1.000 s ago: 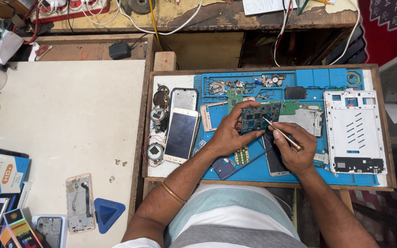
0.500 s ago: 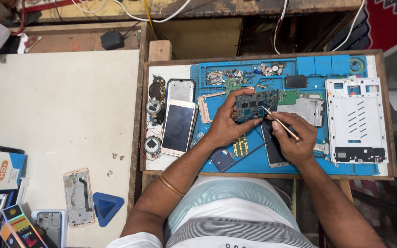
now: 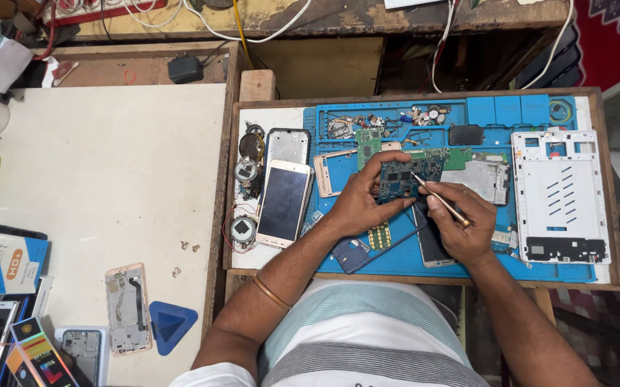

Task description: The person holds a blue circuit board over a cluttered repair mat and uses a screwdriver to work on its components, turning the board over and repositioning it to reach different sides. They continue probing and adjusting points on the board throughout the episode.

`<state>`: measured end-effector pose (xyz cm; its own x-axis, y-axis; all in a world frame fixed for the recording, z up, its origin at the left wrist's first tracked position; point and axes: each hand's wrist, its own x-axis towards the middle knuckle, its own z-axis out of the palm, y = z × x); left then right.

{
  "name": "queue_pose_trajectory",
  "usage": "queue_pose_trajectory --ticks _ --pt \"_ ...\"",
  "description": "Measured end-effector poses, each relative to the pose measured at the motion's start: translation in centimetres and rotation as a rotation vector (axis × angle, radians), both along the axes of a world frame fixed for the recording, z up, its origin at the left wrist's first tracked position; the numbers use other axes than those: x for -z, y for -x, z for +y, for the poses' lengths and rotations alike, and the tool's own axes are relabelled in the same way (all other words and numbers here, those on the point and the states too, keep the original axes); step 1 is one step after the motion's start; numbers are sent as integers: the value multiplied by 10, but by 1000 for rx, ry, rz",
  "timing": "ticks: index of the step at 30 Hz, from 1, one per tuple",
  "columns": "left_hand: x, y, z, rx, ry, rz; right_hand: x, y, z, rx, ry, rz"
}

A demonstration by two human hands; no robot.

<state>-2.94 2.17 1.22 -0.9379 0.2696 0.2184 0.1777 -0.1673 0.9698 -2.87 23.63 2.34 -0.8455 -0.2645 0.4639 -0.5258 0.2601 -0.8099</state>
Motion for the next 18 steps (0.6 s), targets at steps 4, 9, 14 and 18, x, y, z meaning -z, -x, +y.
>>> queue_pose_trajectory --ticks 4,9,14,18 --pt "0 1 0 1 6 22 2 0 1 5 -2 11" --pt "-3 0 0 -7 89 17 5 1 3 3 3 17" --pt "-6 -1 0 3 103 -1 6 2 3 -65 3 23" --pt "-6 -1 0 -3 118 6 7 2 3 -85 -2 53"
